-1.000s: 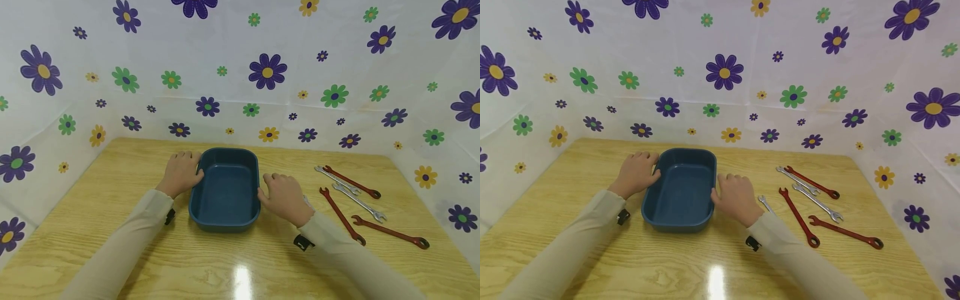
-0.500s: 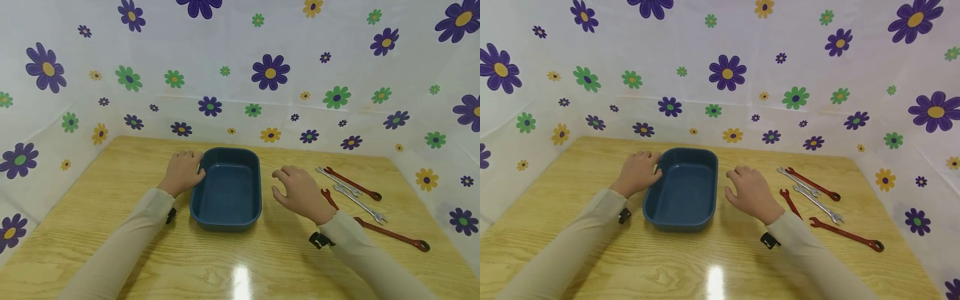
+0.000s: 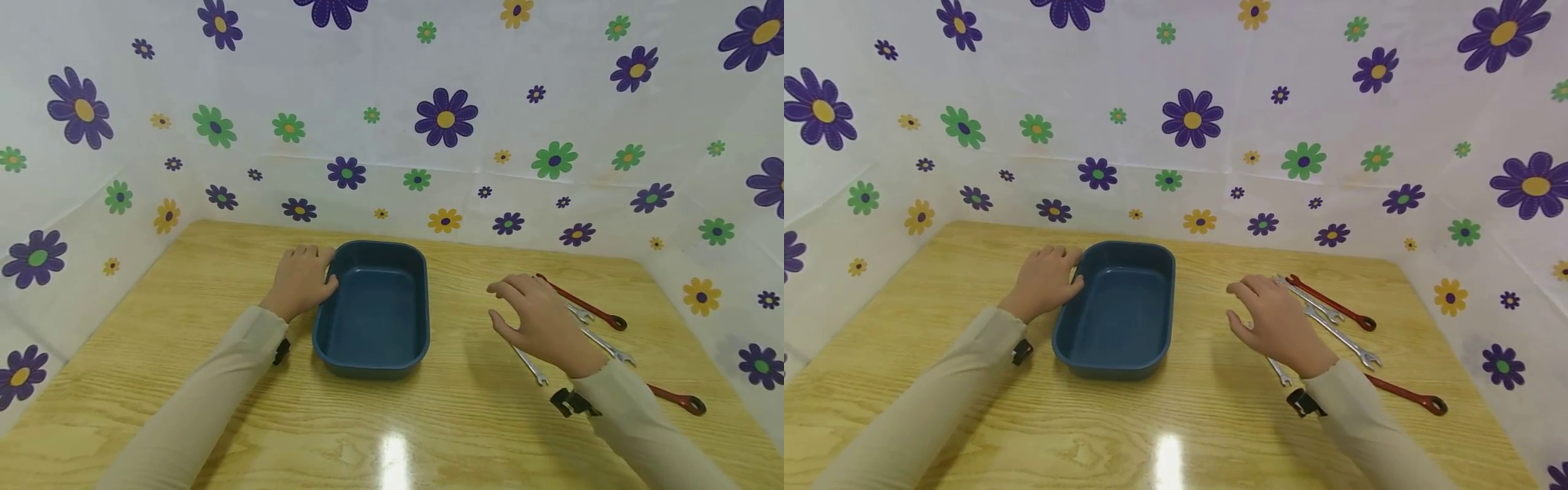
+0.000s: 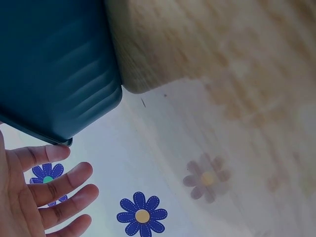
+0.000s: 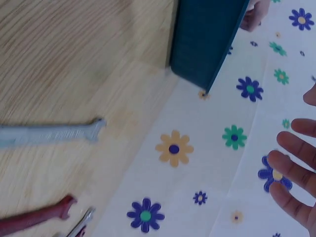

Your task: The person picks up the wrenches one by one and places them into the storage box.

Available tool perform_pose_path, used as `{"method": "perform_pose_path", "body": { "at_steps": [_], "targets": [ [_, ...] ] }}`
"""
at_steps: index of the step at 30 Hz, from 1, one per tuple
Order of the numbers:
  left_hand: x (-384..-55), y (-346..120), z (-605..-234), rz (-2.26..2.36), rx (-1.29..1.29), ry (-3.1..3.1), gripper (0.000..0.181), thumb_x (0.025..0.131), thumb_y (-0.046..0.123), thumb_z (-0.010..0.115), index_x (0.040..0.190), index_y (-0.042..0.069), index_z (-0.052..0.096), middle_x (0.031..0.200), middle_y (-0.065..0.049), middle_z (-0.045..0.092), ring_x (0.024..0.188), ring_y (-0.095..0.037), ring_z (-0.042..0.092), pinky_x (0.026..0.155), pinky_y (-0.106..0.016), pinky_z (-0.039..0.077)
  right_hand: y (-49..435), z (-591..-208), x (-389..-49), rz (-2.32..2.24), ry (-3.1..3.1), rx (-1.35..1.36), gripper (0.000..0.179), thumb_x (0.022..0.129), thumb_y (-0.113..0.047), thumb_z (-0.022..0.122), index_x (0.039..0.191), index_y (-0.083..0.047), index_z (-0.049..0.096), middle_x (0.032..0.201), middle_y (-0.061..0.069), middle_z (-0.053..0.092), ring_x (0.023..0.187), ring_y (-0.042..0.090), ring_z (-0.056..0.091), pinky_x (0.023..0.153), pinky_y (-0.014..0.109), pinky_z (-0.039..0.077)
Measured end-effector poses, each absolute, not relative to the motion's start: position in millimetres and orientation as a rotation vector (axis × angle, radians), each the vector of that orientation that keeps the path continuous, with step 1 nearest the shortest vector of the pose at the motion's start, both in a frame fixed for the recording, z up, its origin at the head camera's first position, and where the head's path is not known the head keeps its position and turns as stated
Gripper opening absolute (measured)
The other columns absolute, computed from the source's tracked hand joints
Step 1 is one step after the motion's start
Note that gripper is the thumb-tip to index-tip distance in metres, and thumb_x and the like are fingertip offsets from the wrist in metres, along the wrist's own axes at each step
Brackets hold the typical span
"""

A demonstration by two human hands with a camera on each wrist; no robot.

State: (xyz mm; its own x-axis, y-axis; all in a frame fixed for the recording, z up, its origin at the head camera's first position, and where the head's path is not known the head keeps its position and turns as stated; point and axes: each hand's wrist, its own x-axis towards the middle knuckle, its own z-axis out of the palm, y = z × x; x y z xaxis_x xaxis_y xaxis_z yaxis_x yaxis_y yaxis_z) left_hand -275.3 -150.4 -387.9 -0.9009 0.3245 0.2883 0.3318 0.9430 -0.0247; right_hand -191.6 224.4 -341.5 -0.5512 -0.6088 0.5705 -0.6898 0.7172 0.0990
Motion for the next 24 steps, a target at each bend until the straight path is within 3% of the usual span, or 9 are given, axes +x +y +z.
{"method": "perform_pose_path", "body": {
  "at_steps": [4, 7, 9, 14, 20, 24],
  "targets": [
    [-275.2, -150.4, -388.3, -0.04, -0.479, -2.809, 0.04, 0.088, 0.031, 0.053, 0.12, 0.006, 0.053, 0.109, -0.021, 0.062, 0.1, -0.038, 0.057, 0.086, -0.052, 0.044, 244.9, -337.2, -186.6, 0.199, -2.301, 0.998, 0.027, 0.084, -0.025, 0.059, 0.098, -0.002, 0.065, 0.092, 0.012, 0.066, 0.081, 0.028, 0.062, 0.072, 0.045, 0.052],
    [-274.7, -150.1, -387.7, -0.042, -0.477, -2.811, 0.04, 0.088, 0.03, 0.053, 0.12, 0.006, 0.053, 0.109, -0.021, 0.062, 0.1, -0.038, 0.057, 0.087, -0.052, 0.044, 258.8, -333.2, -180.7, 0.214, -2.302, 0.979, 0.043, 0.095, -0.039, 0.043, 0.098, -0.001, 0.065, 0.091, 0.012, 0.066, 0.08, 0.028, 0.063, 0.07, 0.045, 0.052],
    [-274.3, -149.8, -387.0, -0.044, -0.475, -2.815, 0.04, 0.088, 0.03, 0.054, 0.12, 0.006, 0.053, 0.109, -0.022, 0.062, 0.1, -0.038, 0.057, 0.086, -0.052, 0.044, 267.9, -330.5, -176.0, 0.237, -2.325, 0.958, 0.048, 0.096, -0.043, 0.038, 0.098, -0.002, 0.064, 0.091, 0.01, 0.065, 0.078, 0.025, 0.062, 0.068, 0.043, 0.052],
    [-273.8, -149.5, -385.1, -0.054, -0.473, -2.824, 0.04, 0.088, 0.03, 0.054, 0.121, 0.006, 0.053, 0.11, -0.022, 0.062, 0.1, -0.039, 0.057, 0.086, -0.052, 0.044, 289.9, -326.8, -166.3, 0.295, -2.392, 0.886, 0.02, 0.083, -0.018, 0.064, 0.099, -0.006, 0.063, 0.096, 0.005, 0.064, 0.084, 0.02, 0.061, 0.07, 0.035, 0.05],
    [-273.6, -149.8, -384.9, -0.063, -0.475, -2.828, 0.041, 0.088, 0.03, 0.054, 0.122, 0.006, 0.053, 0.111, -0.022, 0.061, 0.102, -0.039, 0.056, 0.087, -0.052, 0.044, 311.3, -328.6, -158.2, 0.337, -2.427, 0.807, 0.034, 0.069, 0.001, 0.072, 0.101, -0.006, 0.063, 0.096, 0.003, 0.064, 0.086, 0.015, 0.058, 0.078, 0.012, 0.041],
    [-273.2, -149.6, -384.6, -0.065, -0.479, -2.825, 0.042, 0.088, 0.03, 0.054, 0.122, 0.006, 0.053, 0.112, -0.022, 0.061, 0.102, -0.039, 0.057, 0.087, -0.052, 0.044, 325.3, -331.5, -156.0, 0.38, -2.44, 0.768, 0.038, 0.065, 0.006, 0.073, 0.1, -0.005, 0.063, 0.095, 0.003, 0.064, 0.086, 0.009, 0.053, 0.08, 0.007, 0.037]
  ]
}}
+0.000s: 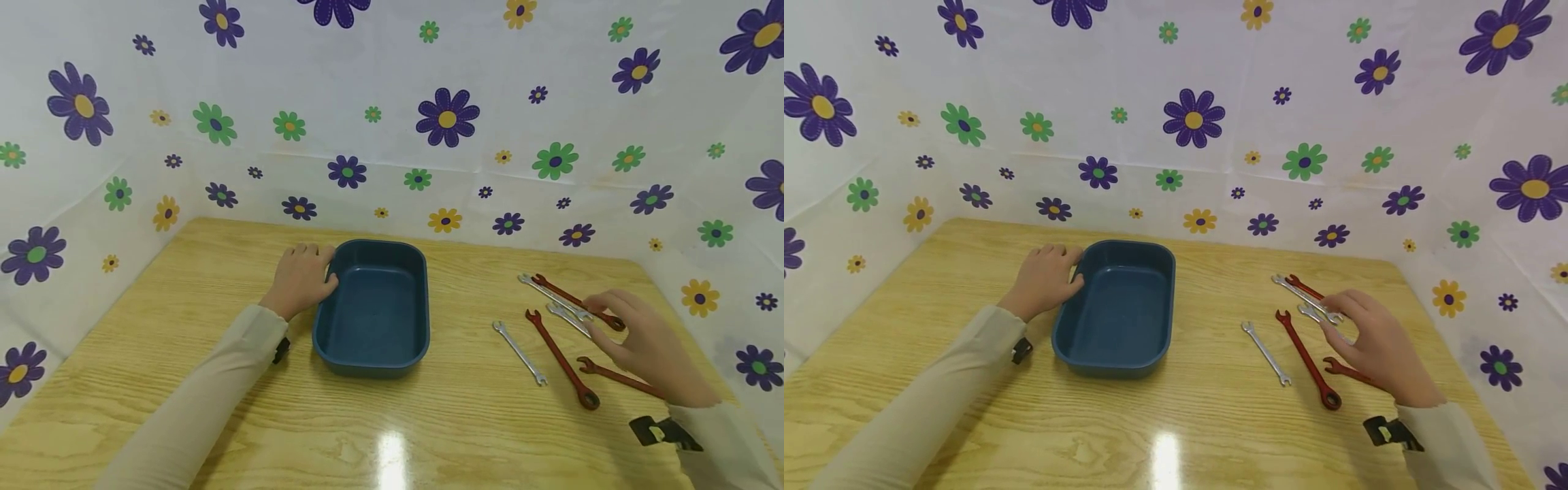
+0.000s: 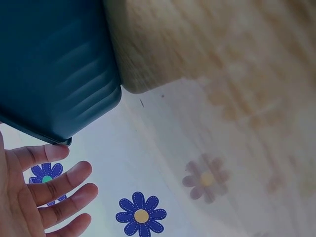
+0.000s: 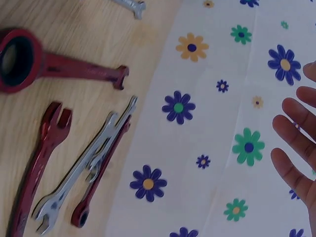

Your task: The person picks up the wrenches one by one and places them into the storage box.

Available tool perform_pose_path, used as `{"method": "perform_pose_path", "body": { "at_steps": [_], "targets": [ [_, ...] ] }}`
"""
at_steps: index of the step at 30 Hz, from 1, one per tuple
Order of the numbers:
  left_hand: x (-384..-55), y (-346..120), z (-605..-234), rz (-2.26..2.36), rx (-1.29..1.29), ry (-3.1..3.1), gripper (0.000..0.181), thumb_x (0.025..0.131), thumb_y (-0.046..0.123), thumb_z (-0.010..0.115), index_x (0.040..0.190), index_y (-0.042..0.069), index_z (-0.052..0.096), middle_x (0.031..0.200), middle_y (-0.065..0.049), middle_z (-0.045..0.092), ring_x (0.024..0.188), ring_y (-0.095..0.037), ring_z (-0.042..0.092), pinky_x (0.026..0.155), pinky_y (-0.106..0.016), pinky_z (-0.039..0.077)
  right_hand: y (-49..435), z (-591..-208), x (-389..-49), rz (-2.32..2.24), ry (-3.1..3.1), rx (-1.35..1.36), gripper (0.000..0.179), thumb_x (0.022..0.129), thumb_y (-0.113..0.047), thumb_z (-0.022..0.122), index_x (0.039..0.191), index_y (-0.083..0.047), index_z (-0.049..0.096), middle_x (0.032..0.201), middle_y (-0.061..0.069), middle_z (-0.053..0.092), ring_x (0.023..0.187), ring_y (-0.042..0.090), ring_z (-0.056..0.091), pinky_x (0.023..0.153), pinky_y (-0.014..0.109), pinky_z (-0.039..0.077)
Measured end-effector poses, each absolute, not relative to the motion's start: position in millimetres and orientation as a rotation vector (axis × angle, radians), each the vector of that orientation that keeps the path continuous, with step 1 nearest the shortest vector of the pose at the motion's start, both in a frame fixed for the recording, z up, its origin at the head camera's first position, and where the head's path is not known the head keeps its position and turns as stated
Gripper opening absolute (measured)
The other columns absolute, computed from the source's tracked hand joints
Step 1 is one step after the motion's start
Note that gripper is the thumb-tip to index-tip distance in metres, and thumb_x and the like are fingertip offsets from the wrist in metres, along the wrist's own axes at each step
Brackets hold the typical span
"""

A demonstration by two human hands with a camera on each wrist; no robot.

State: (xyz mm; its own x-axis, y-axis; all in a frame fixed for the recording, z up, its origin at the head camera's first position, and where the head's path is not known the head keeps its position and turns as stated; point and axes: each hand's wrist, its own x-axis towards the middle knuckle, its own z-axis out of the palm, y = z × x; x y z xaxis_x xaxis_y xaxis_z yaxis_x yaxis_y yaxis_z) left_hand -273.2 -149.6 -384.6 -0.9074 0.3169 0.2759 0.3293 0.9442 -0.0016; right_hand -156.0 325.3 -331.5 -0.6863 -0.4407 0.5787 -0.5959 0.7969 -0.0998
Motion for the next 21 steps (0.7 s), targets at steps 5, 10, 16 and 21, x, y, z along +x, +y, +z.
{"method": "perform_pose_path", "body": {
  "at_steps": [5, 10, 16, 21],
  "targets": [
    [-271.7, -148.7, -382.4, -0.064, -0.48, -2.826, 0.042, 0.088, 0.03, 0.054, 0.123, 0.006, 0.053, 0.112, -0.022, 0.061, 0.103, -0.039, 0.057, 0.088, -0.052, 0.044, 343.9, -338.6, -153.5, 0.451, -2.433, 0.742, 0.036, 0.063, 0.009, 0.074, 0.094, -0.006, 0.064, 0.088, 0.0, 0.062, 0.083, -0.006, 0.045, 0.077, 0.006, 0.035],
    [-271.7, -148.8, -382.3, -0.064, -0.48, -2.831, 0.041, 0.089, 0.03, 0.053, 0.122, 0.006, 0.053, 0.112, -0.022, 0.061, 0.103, -0.038, 0.056, 0.087, -0.052, 0.044, 363.6, -349.9, -149.9, 0.513, -2.45, 0.672, 0.036, 0.062, 0.011, 0.076, 0.091, -0.007, 0.066, 0.085, -0.002, 0.061, 0.087, -0.015, 0.044, 0.079, 0.001, 0.035],
    [-271.9, -149.1, -382.2, -0.068, -0.478, -2.847, 0.043, 0.089, 0.03, 0.053, 0.124, 0.006, 0.052, 0.114, -0.022, 0.06, 0.105, -0.038, 0.056, 0.089, -0.052, 0.043, 383.7, -363.8, -146.7, 0.525, -2.495, 0.593, 0.033, 0.064, 0.009, 0.075, 0.092, -0.005, 0.065, 0.084, 0.004, 0.063, 0.086, -0.016, 0.043, 0.073, 0.003, 0.036],
    [-271.1, -149.1, -381.6, -0.066, -0.482, -2.839, 0.042, 0.089, 0.03, 0.053, 0.124, 0.006, 0.053, 0.114, -0.022, 0.061, 0.104, -0.038, 0.056, 0.088, -0.052, 0.044, 394.5, -369.5, -143.3, 0.547, -2.55, 0.503, 0.03, 0.067, 0.006, 0.076, 0.092, -0.008, 0.066, 0.083, -0.005, 0.062, 0.082, -0.018, 0.043, 0.066, 0.004, 0.037]
  ]
}}
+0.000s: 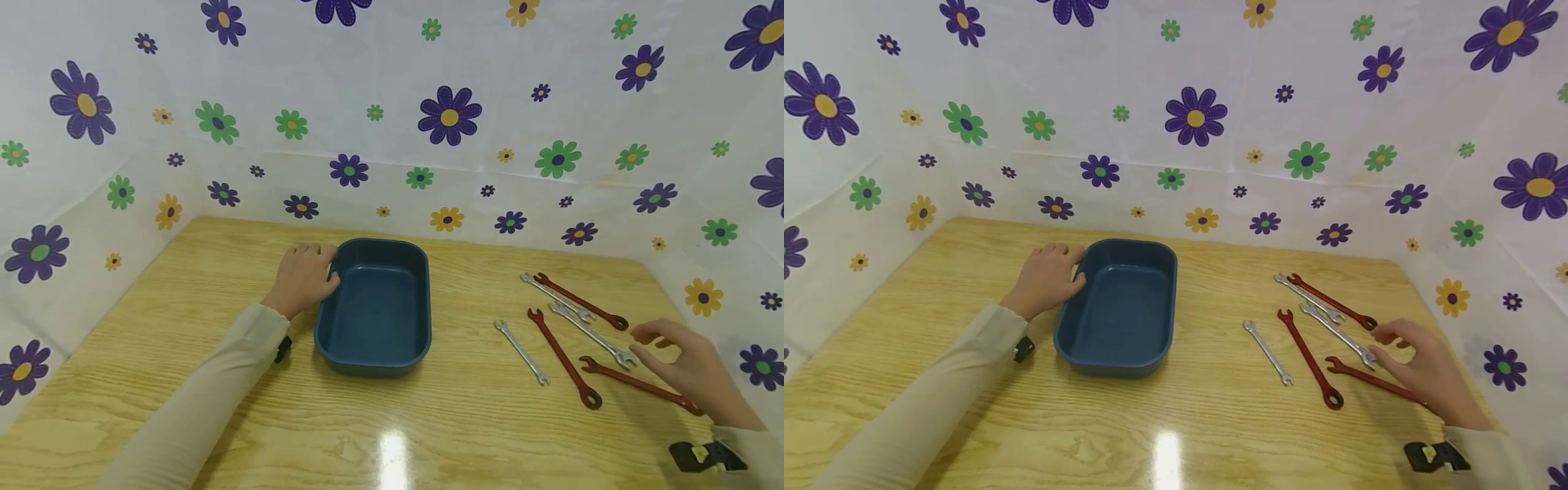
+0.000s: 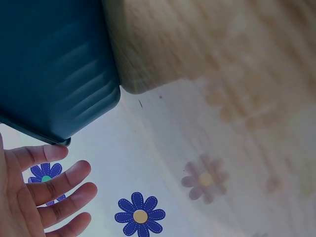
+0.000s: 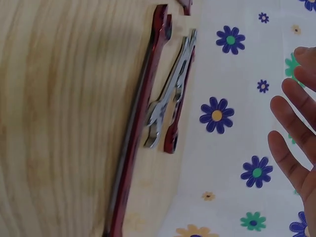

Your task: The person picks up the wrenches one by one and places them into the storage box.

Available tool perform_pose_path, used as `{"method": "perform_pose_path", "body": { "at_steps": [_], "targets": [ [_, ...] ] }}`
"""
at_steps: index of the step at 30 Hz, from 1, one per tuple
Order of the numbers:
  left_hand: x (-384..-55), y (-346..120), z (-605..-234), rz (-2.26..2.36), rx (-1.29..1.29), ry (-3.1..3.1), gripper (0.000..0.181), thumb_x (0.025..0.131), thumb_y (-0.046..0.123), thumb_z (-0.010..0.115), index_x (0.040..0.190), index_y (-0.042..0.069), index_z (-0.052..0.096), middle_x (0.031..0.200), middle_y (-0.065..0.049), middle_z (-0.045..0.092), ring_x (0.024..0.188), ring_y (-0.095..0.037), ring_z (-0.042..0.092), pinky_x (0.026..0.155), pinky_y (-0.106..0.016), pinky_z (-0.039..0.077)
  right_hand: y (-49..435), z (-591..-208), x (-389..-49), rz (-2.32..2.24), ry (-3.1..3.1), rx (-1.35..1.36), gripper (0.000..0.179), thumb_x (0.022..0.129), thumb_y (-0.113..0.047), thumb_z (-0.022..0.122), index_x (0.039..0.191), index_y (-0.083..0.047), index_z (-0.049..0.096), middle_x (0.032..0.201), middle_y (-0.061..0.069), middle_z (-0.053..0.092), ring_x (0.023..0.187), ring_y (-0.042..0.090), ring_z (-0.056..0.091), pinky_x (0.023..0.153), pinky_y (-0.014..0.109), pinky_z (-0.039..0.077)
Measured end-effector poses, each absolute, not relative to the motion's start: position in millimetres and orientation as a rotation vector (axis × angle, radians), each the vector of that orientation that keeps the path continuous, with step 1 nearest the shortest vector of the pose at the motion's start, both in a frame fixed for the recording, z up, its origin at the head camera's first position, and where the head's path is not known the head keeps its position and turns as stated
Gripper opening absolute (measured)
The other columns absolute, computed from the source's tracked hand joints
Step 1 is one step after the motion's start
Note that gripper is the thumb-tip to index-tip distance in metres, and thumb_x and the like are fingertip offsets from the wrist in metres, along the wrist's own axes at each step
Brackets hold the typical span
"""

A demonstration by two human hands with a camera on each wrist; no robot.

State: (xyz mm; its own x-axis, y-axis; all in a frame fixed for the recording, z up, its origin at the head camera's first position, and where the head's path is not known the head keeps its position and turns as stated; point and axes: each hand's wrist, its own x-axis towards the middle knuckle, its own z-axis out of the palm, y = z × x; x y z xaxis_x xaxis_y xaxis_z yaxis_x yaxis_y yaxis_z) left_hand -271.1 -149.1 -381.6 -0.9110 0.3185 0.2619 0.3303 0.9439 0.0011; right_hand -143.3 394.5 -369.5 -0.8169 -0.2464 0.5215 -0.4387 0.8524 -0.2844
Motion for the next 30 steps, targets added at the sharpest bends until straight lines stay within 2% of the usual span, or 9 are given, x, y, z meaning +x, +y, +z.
{"method": "perform_pose_path", "body": {
  "at_steps": [5, 12, 15, 20, 24, 30],
  "targets": [
    [-270.7, -148.6, -381.6, -0.06, -0.48, -2.834, 0.041, 0.089, 0.03, 0.054, 0.123, 0.006, 0.053, 0.112, -0.022, 0.061, 0.102, -0.038, 0.057, 0.088, -0.051, 0.045, 417.8, -385.7, -148.5, 0.58, -2.615, 0.433, 0.024, 0.072, -0.002, 0.076, 0.093, -0.007, 0.066, 0.084, 0.0, 0.064, 0.08, -0.019, 0.044, 0.061, 0.009, 0.039],
    [-272.2, -148.8, -383.2, -0.053, -0.478, -2.831, 0.041, 0.089, 0.03, 0.054, 0.122, 0.006, 0.052, 0.111, -0.022, 0.062, 0.101, -0.038, 0.058, 0.087, -0.051, 0.046, 464.7, -426.8, -163.4, 0.542, -2.694, 0.333, 0.023, 0.075, -0.017, 0.077, 0.095, -0.014, 0.065, 0.086, -0.01, 0.063, 0.076, -0.017, 0.046, 0.06, 0.013, 0.04],
    [-272.7, -149.0, -384.0, -0.051, -0.48, -2.825, 0.041, 0.088, 0.03, 0.054, 0.122, 0.006, 0.052, 0.111, -0.022, 0.062, 0.1, -0.038, 0.058, 0.087, -0.052, 0.046, 462.7, -423.8, -158.3, 0.546, -2.744, 0.281, 0.022, 0.077, -0.019, 0.076, 0.095, -0.011, 0.065, 0.086, -0.005, 0.065, 0.074, -0.016, 0.045, 0.059, 0.014, 0.041],
    [-272.7, -149.4, -384.3, -0.05, -0.477, -2.82, 0.042, 0.088, 0.03, 0.054, 0.122, 0.006, 0.052, 0.11, -0.022, 0.062, 0.1, -0.038, 0.059, 0.086, -0.052, 0.046, 443.0, -402.6, -145.5, 0.588, -2.834, 0.189, 0.021, 0.078, -0.016, 0.074, 0.093, -0.002, 0.066, 0.085, 0.009, 0.068, 0.071, -0.017, 0.043, 0.056, 0.018, 0.042],
    [-272.8, -149.6, -384.2, -0.052, -0.476, -2.82, 0.042, 0.088, 0.03, 0.054, 0.123, 0.006, 0.052, 0.11, -0.021, 0.062, 0.099, -0.038, 0.058, 0.085, -0.051, 0.046, 436.2, -395.3, -141.2, 0.566, -2.885, 0.163, 0.021, 0.08, -0.016, 0.073, 0.091, 0.0, 0.066, 0.082, 0.011, 0.068, 0.068, -0.017, 0.043, 0.055, 0.019, 0.043],
    [-272.3, -149.2, -383.9, -0.065, -0.475, -2.827, 0.042, 0.088, 0.03, 0.054, 0.123, 0.006, 0.052, 0.111, -0.021, 0.062, 0.101, -0.038, 0.058, 0.086, -0.052, 0.046, 440.9, -398.9, -140.7, 0.578, -2.964, 0.173, 0.018, 0.082, -0.017, 0.071, 0.091, -0.002, 0.067, 0.079, 0.005, 0.067, 0.065, -0.014, 0.046, 0.054, 0.02, 0.044]
  ]
}}
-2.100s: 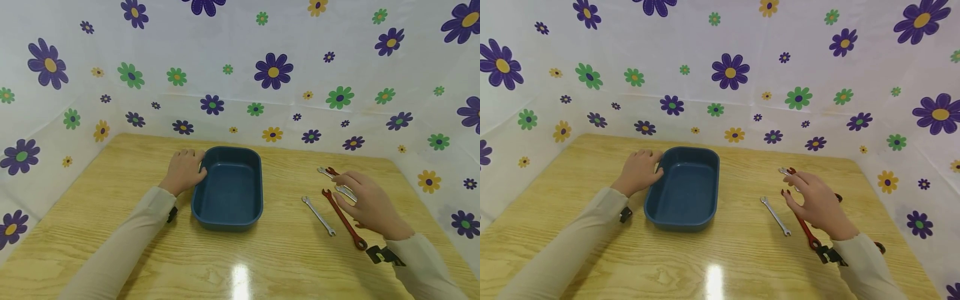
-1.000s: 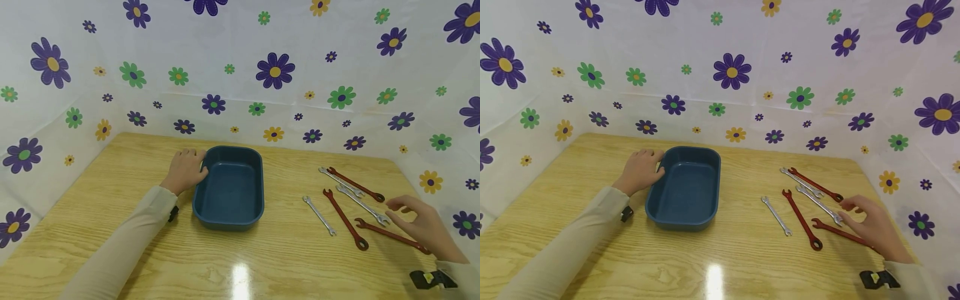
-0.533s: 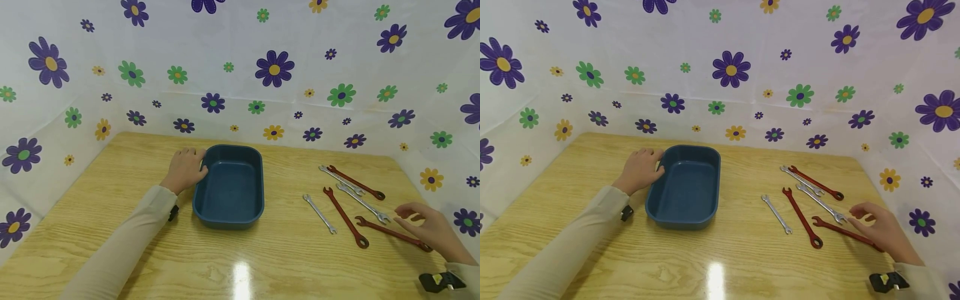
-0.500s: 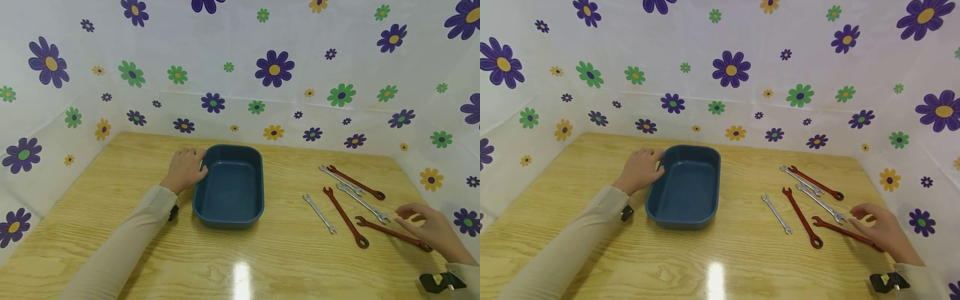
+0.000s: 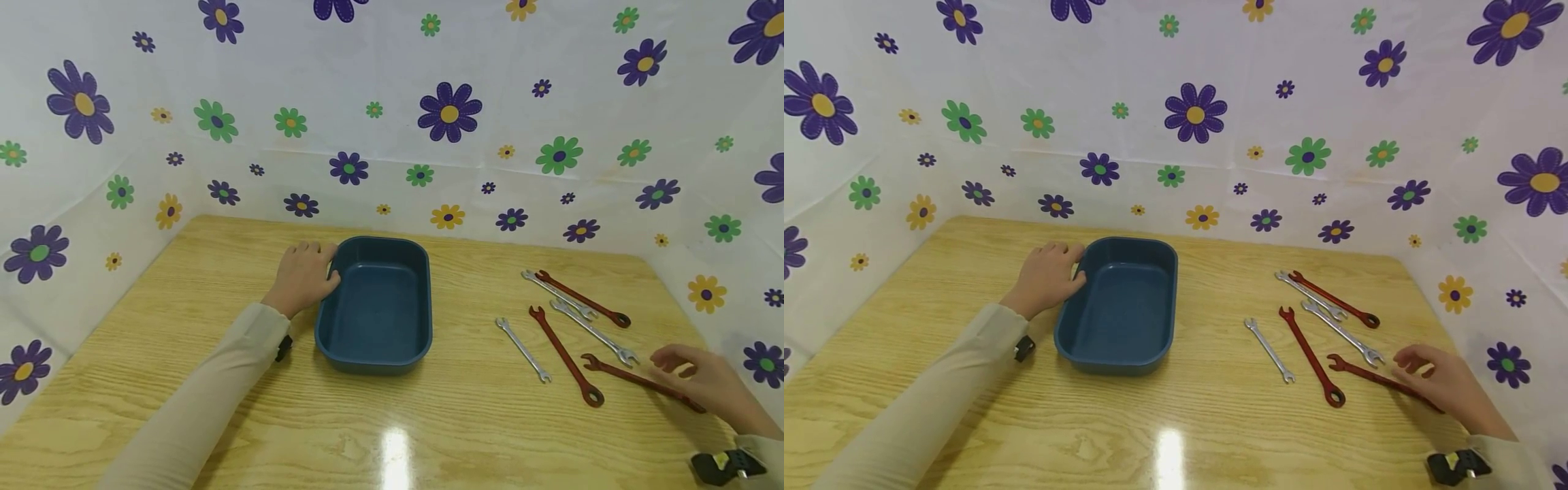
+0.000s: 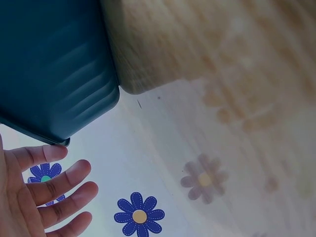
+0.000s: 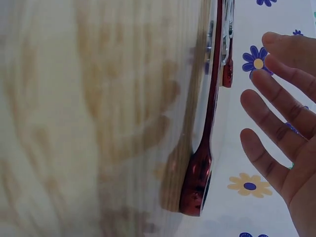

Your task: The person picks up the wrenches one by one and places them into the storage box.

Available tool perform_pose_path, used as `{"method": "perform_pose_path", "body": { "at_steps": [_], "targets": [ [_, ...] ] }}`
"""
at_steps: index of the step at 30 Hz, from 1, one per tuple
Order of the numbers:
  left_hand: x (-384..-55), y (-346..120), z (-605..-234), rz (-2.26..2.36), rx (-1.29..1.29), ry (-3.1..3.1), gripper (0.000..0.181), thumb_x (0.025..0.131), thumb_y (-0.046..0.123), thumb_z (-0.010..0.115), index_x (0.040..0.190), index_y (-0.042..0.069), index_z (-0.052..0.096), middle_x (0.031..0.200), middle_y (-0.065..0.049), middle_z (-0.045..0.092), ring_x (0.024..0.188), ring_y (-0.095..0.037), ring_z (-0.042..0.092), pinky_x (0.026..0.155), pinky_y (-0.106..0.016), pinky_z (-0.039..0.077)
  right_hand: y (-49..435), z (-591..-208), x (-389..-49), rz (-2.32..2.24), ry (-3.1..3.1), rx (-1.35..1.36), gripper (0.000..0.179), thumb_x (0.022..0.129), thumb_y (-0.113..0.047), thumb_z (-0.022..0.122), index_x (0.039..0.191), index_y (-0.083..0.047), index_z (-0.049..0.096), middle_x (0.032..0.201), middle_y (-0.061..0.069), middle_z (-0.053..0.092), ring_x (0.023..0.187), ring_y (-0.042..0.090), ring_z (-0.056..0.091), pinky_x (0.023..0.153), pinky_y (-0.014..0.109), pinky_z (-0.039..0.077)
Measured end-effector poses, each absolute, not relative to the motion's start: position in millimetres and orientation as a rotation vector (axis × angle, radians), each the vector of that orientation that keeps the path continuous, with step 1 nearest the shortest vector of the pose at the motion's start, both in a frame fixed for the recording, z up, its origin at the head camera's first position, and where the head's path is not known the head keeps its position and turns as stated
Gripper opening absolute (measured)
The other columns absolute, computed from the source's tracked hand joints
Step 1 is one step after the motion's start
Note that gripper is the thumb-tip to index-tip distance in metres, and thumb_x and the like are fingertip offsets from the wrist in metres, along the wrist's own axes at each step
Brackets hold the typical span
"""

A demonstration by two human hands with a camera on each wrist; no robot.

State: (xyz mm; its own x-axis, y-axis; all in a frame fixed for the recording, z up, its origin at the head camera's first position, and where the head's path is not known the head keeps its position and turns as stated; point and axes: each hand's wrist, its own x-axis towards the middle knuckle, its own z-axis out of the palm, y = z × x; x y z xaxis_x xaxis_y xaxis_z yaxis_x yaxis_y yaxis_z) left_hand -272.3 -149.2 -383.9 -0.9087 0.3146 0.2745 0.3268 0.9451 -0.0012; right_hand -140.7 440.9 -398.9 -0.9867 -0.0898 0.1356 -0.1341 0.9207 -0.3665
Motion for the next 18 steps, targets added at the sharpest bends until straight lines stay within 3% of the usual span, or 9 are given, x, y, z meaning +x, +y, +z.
{"method": "perform_pose_path", "body": {
  "at_steps": [18],
  "targets": [
    [-272.5, -149.5, -383.2, -0.066, -0.473, -2.856, 0.044, 0.089, 0.031, 0.053, 0.125, 0.007, 0.051, 0.114, -0.021, 0.061, 0.104, -0.038, 0.057, 0.089, -0.052, 0.045, 445.8, -402.9, -145.6, 0.522, -3.173, 0.202, 0.019, 0.08, -0.012, 0.071, 0.094, -0.001, 0.066, 0.084, 0.005, 0.067, 0.063, -0.007, 0.051, 0.055, 0.022, 0.046]
  ]
}}
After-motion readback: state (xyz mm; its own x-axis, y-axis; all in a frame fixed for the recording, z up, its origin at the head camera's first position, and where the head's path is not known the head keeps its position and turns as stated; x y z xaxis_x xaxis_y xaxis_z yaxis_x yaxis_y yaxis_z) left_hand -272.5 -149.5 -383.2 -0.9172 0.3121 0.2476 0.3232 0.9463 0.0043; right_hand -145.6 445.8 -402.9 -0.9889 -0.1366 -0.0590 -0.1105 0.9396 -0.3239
